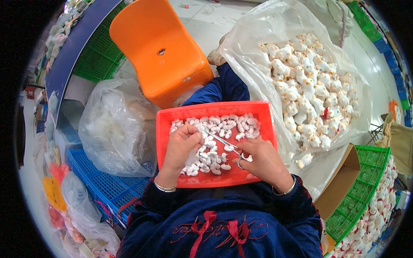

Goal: The person sits on the floor and uses scissors to trim small white cotton pieces in a red tray, placing the trimmed pieces back into the tray. The person handles the cotton one at a time and continues trimming throughout the clip.

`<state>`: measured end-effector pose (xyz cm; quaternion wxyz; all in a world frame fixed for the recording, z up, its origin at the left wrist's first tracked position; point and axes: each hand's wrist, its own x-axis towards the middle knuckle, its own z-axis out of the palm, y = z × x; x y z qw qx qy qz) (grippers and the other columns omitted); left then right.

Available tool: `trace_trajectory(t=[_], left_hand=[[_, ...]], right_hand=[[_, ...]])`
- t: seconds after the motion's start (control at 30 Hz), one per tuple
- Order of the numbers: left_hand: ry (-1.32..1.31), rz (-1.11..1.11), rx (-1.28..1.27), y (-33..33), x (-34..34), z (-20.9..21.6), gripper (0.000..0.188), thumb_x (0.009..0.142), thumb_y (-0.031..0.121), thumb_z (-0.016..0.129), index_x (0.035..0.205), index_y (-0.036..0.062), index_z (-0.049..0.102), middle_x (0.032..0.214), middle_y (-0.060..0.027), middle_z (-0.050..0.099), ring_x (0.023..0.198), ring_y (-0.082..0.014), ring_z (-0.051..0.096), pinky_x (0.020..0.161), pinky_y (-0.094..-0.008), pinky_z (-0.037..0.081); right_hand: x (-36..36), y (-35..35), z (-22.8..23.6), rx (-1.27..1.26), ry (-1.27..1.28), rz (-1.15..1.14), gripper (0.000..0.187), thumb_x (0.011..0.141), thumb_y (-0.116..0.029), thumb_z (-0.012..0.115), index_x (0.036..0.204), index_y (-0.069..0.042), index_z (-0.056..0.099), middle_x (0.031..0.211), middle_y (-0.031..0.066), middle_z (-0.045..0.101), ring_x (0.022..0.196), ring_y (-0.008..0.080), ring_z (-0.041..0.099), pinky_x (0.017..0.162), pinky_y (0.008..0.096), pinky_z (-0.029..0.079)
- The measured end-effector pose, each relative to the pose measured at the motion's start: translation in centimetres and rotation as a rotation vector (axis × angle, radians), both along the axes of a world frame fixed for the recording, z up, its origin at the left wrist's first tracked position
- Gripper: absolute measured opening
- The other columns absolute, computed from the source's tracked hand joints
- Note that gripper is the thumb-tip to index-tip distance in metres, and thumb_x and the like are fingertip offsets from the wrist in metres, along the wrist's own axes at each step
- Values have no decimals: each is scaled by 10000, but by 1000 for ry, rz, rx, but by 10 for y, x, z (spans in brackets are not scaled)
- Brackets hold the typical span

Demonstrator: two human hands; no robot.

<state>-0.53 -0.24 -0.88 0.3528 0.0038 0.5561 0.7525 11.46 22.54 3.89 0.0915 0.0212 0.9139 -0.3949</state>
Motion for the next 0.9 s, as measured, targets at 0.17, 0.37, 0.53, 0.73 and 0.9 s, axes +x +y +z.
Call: trace_trajectory(t=[0.17,0.37,0.53,0.73,0.9], left_hand=[[-19,-89,-49,-1,0,0,52,942,41,656,972,39,614,824,-50,672,669,-58,568,620,-197,462],[77,-55,-127,1,0,7,164,973,123,676,1092,10,677,821,3,650,702,-48,561,662,-191,459],[102,-41,-116,1,0,5,150,986,146,693,987,-4,704,809,11,658,679,-35,567,613,-197,460],[137,-70,-58,0,3,1,155,964,102,714,1058,-19,735,837,-5,691,683,-30,575,612,-188,454],[147,-43,-116,-1,2,3,154,968,120,710,1037,-16,734,827,3,688,683,-30,577,614,-191,456]], right_hand=[[-7,-3,4,-76,22,34,339,767,-143,813,1064,-10,720,800,127,675,780,299,671,721,408,532],[-3,2,1,-68,-49,43,350,771,-146,818,1076,-9,716,857,143,684,779,298,673,706,398,537],[-1,4,-4,-98,-31,42,383,752,-196,870,1067,-43,715,827,115,643,794,286,627,726,390,504],[4,2,-9,13,36,45,630,719,-295,912,1227,-37,645,1068,144,651,1016,326,605,907,406,492],[3,9,-9,-14,-60,87,517,741,-283,898,1140,-34,684,994,148,680,945,304,651,852,399,519]])
